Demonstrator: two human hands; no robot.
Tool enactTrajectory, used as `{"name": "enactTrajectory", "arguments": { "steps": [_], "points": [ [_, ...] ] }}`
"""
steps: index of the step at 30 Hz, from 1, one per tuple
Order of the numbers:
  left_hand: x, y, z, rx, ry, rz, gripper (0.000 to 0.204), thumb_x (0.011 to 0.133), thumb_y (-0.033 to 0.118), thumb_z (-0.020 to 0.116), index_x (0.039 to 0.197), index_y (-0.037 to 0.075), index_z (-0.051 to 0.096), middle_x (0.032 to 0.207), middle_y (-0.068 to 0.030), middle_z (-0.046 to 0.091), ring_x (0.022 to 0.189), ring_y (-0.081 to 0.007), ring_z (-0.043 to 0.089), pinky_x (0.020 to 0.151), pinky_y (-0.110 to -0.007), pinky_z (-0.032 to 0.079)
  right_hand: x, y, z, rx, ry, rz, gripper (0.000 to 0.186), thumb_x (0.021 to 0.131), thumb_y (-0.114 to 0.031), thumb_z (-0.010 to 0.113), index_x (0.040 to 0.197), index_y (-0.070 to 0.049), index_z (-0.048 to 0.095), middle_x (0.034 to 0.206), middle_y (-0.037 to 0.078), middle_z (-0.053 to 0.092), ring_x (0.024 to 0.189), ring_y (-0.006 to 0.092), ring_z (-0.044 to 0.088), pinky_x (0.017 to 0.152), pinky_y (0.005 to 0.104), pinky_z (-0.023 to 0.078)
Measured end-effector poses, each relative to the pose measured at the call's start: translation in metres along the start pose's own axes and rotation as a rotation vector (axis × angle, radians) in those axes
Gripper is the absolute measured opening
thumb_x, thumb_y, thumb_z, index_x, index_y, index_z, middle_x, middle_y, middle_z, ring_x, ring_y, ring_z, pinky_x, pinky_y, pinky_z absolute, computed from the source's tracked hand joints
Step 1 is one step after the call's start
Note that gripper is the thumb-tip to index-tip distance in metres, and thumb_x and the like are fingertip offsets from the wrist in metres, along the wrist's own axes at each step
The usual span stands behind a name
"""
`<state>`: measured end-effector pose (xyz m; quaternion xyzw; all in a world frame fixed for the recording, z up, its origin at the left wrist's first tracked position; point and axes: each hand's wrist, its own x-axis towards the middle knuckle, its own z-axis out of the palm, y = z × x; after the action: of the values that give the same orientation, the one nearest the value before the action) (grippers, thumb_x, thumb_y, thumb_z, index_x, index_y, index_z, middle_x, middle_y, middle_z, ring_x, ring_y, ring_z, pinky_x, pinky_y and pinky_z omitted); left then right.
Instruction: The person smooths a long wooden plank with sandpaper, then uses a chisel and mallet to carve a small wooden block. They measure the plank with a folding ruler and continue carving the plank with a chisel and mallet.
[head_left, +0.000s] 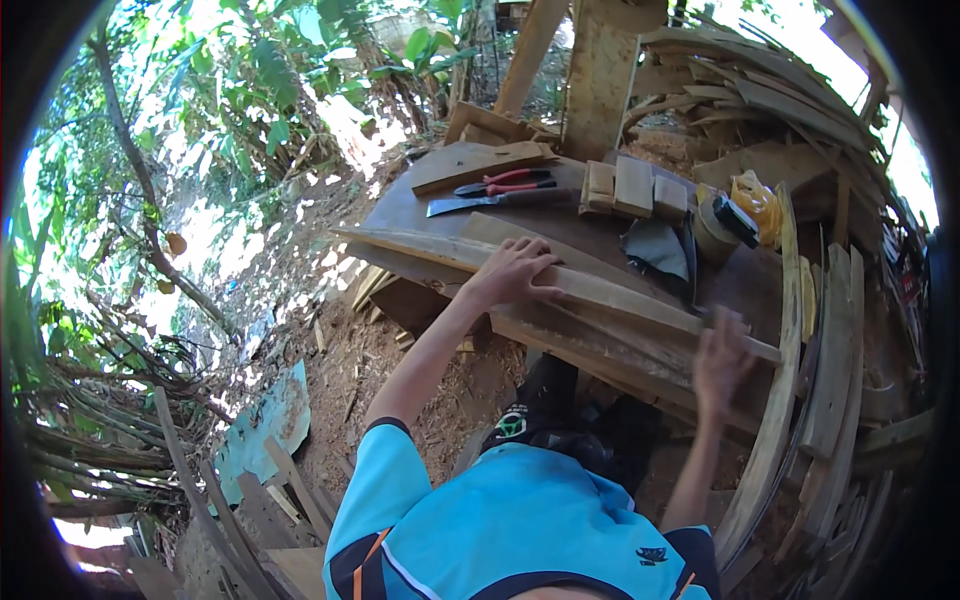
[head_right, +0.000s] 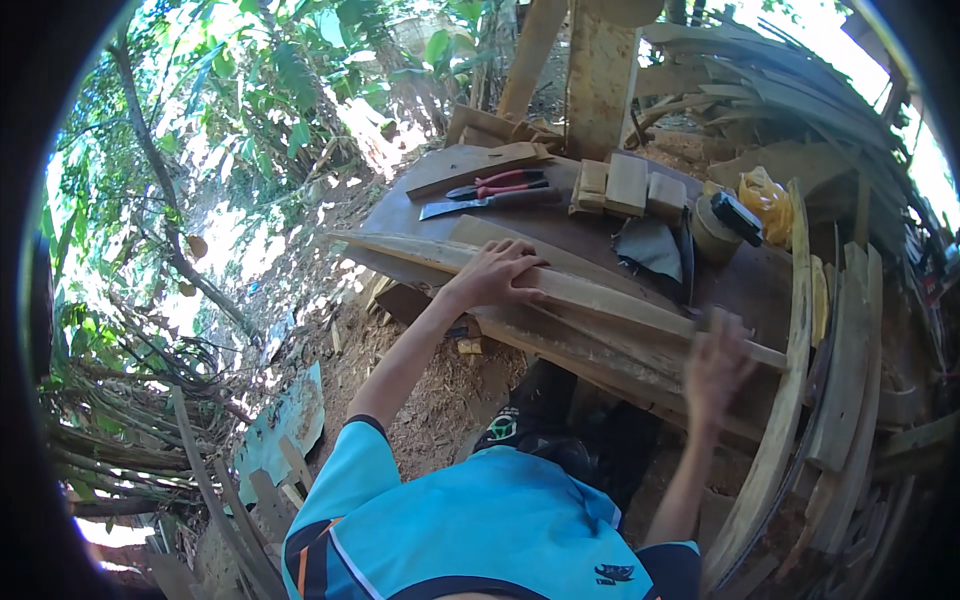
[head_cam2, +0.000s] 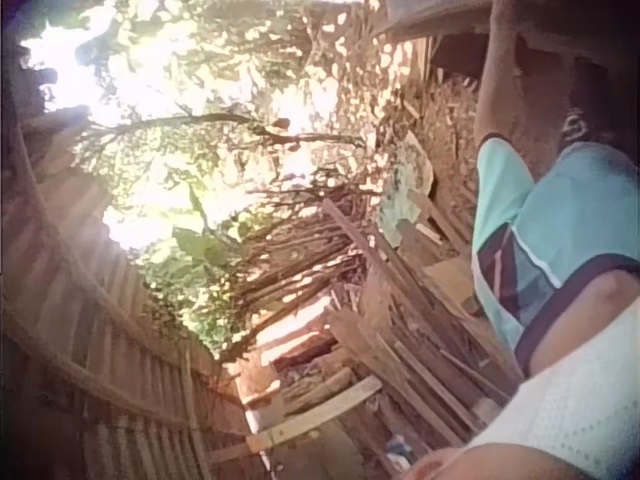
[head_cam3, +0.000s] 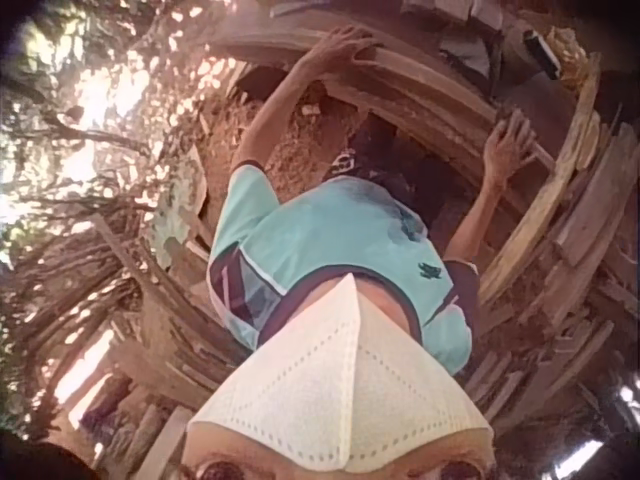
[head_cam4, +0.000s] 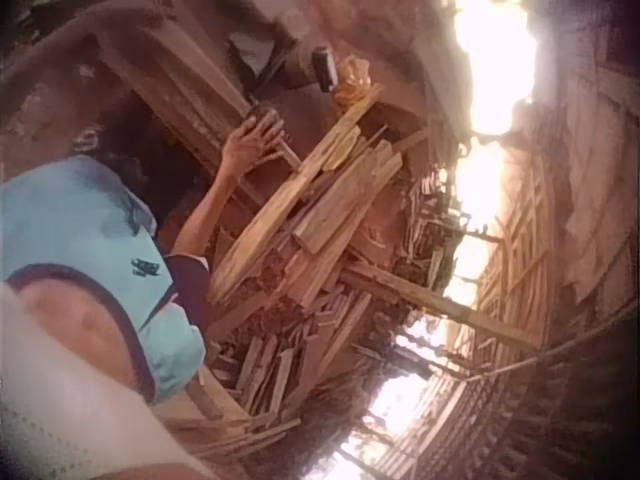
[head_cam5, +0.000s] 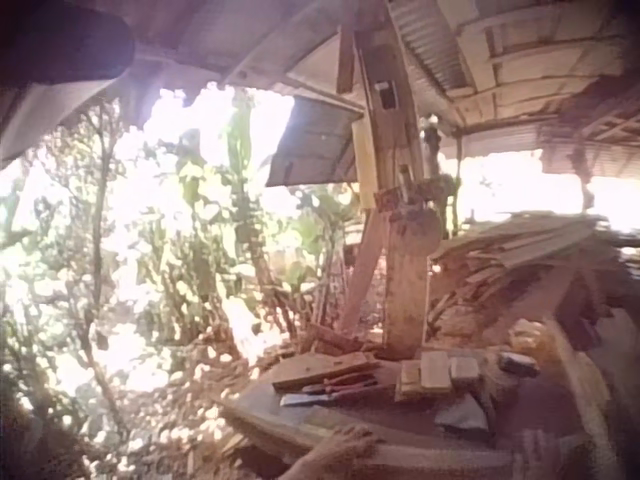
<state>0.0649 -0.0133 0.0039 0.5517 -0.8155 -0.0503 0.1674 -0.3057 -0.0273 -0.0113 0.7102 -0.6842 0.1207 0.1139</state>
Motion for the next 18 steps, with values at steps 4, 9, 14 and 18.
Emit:
{"name": "enactTrajectory", "arguments": {
  "steps": [4,9,14,18],
  "points": [
    [0.01,-0.004,-0.004,-0.118,-0.166,-0.031,0.065,0.076,0.055,0.059,0.122,0.01,0.051,0.122,-0.0134,0.046,0.119,-0.0302,0.038,0.101,-0.041,0.027,0.019,0.052,0.007,-0.04,-0.099,0.189,0.046,0.094,-0.038,0.027,0.139,-0.026,0.03,0.145,0.003,0.026,0.134,0.0242,0.022,0.107,0.0531,0.011],
    [0.032,-0.002,-0.02,-0.168,-0.42,-0.145,0.076,0.069,0.058,0.065,0.121,0.006,0.048,0.121,-0.0142,0.045,0.121,-0.0303,0.035,0.101,-0.041,0.028,0.016,0.057,0.014,0.025,-0.047,0.177,0.046,0.094,-0.039,0.027,0.139,-0.026,0.029,0.145,0.003,0.026,0.134,0.0242,0.022,0.107,0.0542,0.01],
    [0.04,-0.001,-0.024,-0.13,-0.481,-0.147,0.079,0.063,0.054,0.071,0.117,0.002,0.046,0.118,-0.0161,0.047,0.115,-0.0314,0.041,0.099,-0.038,0.031,0.008,0.053,0.013,0.0,0.028,0.181,0.046,0.095,-0.038,0.027,0.139,-0.026,0.028,0.145,0.003,0.025,0.134,0.0239,0.022,0.106,0.0558,0.01],
    [0.032,-0.004,-0.02,-0.215,-0.387,-0.128,0.073,0.06,0.045,0.076,0.111,0.002,0.046,0.11,-0.0161,0.053,0.107,-0.0312,0.048,0.092,-0.037,0.035,0.001,0.048,0.005,-0.049,0.053,0.17,0.046,0.095,-0.037,0.028,0.139,-0.026,0.028,0.146,0.004,0.025,0.135,0.0234,0.022,0.106,0.0556,0.009]
  ]
}}
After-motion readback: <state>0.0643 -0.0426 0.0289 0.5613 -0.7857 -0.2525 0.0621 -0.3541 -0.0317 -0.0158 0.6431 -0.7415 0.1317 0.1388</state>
